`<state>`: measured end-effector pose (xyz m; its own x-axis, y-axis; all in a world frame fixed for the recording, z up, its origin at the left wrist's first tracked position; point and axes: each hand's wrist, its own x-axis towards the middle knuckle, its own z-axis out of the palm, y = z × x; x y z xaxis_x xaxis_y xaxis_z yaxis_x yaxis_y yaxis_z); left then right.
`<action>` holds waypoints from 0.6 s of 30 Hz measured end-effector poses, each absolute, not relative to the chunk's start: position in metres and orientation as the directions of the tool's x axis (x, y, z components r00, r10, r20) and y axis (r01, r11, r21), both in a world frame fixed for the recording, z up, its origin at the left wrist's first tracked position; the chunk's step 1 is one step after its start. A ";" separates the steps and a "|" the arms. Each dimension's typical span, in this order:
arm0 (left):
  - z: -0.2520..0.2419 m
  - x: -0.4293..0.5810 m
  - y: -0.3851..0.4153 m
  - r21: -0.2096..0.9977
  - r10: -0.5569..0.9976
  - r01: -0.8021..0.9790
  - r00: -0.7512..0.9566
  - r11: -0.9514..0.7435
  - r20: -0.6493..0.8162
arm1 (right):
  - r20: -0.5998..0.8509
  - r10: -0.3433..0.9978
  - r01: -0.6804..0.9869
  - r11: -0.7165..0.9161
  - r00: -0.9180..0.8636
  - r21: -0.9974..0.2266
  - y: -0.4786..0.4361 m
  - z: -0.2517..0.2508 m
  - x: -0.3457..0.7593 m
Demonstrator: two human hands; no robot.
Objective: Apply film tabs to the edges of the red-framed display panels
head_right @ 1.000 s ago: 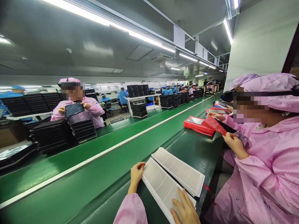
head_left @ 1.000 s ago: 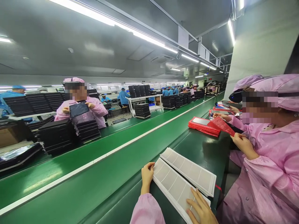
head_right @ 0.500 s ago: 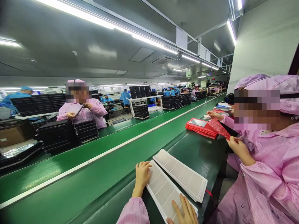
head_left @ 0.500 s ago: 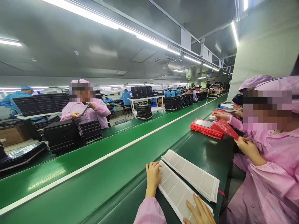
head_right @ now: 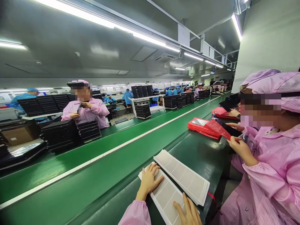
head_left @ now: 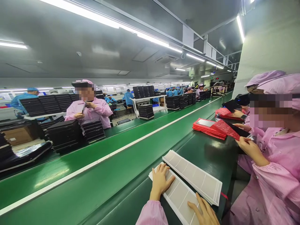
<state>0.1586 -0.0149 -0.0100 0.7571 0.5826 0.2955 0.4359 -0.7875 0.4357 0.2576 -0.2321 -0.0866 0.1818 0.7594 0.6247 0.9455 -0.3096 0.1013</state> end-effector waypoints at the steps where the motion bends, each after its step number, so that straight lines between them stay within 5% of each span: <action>1: -0.010 0.159 -0.015 0.423 0.588 0.452 0.758 -0.785 0.281 | 0.614 0.766 0.950 -0.302 0.191 0.082 -0.232 -0.085 0.258; 18: -0.009 0.157 -0.015 0.405 0.583 0.465 0.775 -0.787 0.244 | 0.579 0.781 0.944 -0.324 0.234 0.056 -0.231 -0.106 0.262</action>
<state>0.1574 -0.0150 -0.0094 0.7747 0.5834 0.2439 0.4651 -0.7870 0.4054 0.2622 -0.2308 -0.1057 0.2338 0.7811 0.5790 0.9444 -0.3241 0.0558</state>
